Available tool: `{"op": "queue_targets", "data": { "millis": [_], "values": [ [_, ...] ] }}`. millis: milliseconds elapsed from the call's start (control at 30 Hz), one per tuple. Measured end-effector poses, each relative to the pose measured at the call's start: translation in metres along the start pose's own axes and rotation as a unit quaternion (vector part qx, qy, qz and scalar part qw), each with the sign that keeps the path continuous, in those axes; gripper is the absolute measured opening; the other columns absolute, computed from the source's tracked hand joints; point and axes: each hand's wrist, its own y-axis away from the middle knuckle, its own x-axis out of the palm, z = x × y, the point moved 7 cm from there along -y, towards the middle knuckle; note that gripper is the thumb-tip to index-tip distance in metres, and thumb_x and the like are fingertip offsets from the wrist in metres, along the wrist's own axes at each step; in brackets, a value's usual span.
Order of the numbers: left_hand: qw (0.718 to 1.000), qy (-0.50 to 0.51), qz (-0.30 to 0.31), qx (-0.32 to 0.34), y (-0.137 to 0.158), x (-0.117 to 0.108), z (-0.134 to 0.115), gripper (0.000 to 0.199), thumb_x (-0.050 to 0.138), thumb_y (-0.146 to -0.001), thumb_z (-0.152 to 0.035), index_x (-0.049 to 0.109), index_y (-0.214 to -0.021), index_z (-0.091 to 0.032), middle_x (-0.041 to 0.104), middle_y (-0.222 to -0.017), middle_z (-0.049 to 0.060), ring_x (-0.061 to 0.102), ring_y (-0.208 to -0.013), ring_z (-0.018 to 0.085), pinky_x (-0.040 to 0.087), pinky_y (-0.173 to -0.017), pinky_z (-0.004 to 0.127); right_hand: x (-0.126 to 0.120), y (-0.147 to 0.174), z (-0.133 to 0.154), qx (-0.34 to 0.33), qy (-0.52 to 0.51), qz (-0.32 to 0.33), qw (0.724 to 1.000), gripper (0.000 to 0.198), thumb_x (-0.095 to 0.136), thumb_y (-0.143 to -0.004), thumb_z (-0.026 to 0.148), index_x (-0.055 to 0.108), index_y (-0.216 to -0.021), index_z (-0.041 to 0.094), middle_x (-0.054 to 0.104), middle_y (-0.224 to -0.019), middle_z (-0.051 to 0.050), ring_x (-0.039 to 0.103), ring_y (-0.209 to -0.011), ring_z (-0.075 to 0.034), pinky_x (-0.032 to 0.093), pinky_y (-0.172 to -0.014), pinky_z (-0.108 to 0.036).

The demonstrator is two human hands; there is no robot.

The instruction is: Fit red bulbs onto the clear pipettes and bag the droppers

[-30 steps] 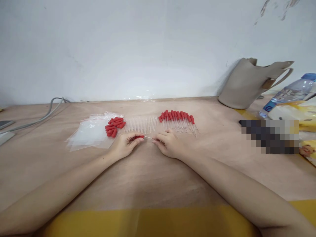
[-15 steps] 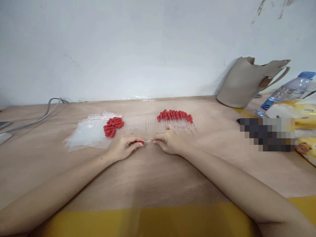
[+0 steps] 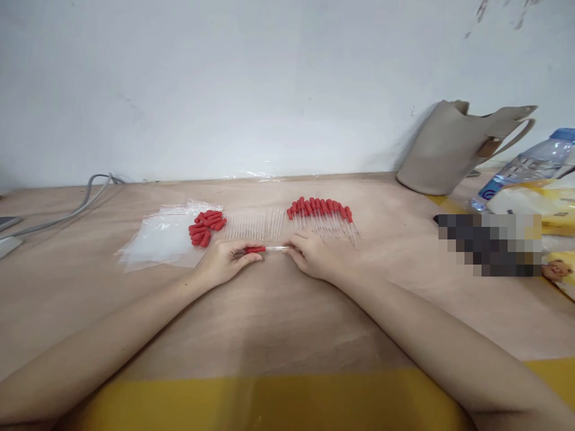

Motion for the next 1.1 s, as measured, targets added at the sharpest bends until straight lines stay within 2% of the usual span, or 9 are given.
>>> {"op": "queue_targets", "data": {
  "millis": [133, 300, 500, 800, 900, 1000, 1100],
  "values": [
    [0.999, 0.024, 0.009, -0.025, 0.000, 0.002, -0.001, 0.014, 0.061, -0.078, -0.024, 0.068, -0.090, -0.019, 0.072, -0.088, 0.001, 0.067, -0.078, 0.015, 0.054, -0.073, 0.026, -0.001, 0.002, 0.003, -0.004, 0.006, -0.003, 1.000, 0.020, 0.044, -0.088, 0.026, 0.062, -0.084, 0.019, 0.065, -0.081, -0.004, 0.057, -0.072, -0.014, 0.038, -0.060, -0.024],
    [1.000, 0.012, 0.007, -0.003, 0.002, 0.001, -0.008, 0.013, 0.062, -0.078, -0.024, 0.069, -0.088, -0.020, 0.072, -0.086, 0.001, 0.067, -0.075, 0.015, 0.054, -0.070, 0.025, 0.005, 0.003, 0.008, -0.053, 0.013, -0.026, 0.998, 0.025, 0.040, -0.090, 0.026, 0.062, -0.083, 0.017, 0.064, -0.075, -0.004, 0.055, -0.071, -0.014, 0.037, -0.061, -0.025],
    [1.000, -0.009, -0.001, 0.017, 0.004, 0.002, -0.007, 0.012, 0.062, -0.078, -0.023, 0.069, -0.087, -0.019, 0.072, -0.086, 0.001, 0.066, -0.075, 0.015, 0.054, -0.068, 0.024, 0.006, 0.003, 0.018, -0.077, 0.038, -0.046, 0.995, 0.029, 0.039, -0.090, 0.025, 0.063, -0.077, 0.015, 0.062, -0.068, -0.005, 0.053, -0.064, -0.013, 0.037, -0.061, -0.025],
    [1.000, -0.003, -0.016, 0.020, 0.003, -0.001, -0.006, 0.014, 0.060, -0.079, -0.025, 0.068, -0.089, -0.018, 0.071, -0.089, 0.003, 0.066, -0.078, 0.015, 0.054, -0.072, 0.026, 0.010, -0.008, 0.015, -0.021, 0.026, 0.019, 0.999, 0.027, 0.040, -0.090, 0.025, 0.062, -0.077, 0.017, 0.063, -0.072, -0.004, 0.055, -0.066, -0.014, 0.036, -0.061, -0.024],
    [1.000, -0.007, -0.014, 0.014, 0.001, 0.000, -0.003, 0.016, 0.060, -0.079, -0.024, 0.066, -0.092, -0.016, 0.070, -0.089, 0.004, 0.066, -0.079, 0.015, 0.054, -0.075, 0.027, 0.008, -0.012, 0.016, -0.041, 0.032, 0.051, 0.997, 0.027, 0.042, -0.089, 0.025, 0.060, -0.072, 0.017, 0.062, -0.070, -0.004, 0.054, -0.067, -0.014, 0.037, -0.063, -0.026],
    [1.000, -0.018, -0.018, -0.001, -0.001, 0.000, 0.006, 0.027, 0.064, -0.077, -0.024, 0.061, -0.102, -0.014, 0.067, -0.094, 0.006, 0.065, -0.075, 0.014, 0.054, -0.071, 0.026, 0.003, -0.014, 0.011, -0.048, 0.033, 0.081, 0.995, 0.019, 0.048, -0.084, 0.022, 0.060, -0.071, 0.017, 0.063, -0.072, -0.004, 0.054, -0.067, -0.015, 0.036, -0.063, -0.026],
    [0.999, -0.032, -0.026, -0.006, -0.001, -0.001, 0.013, 0.036, 0.064, -0.076, -0.024, 0.057, -0.109, -0.015, 0.063, -0.094, 0.006, 0.062, -0.073, 0.013, 0.054, -0.067, 0.026, -0.011, -0.018, -0.021, 0.051, 0.000, 0.059, 0.997, 0.016, 0.048, -0.082, 0.022, 0.060, -0.071, 0.018, 0.063, -0.069, -0.002, 0.054, -0.062, -0.013, 0.035, -0.057, -0.024]
  ]
}}
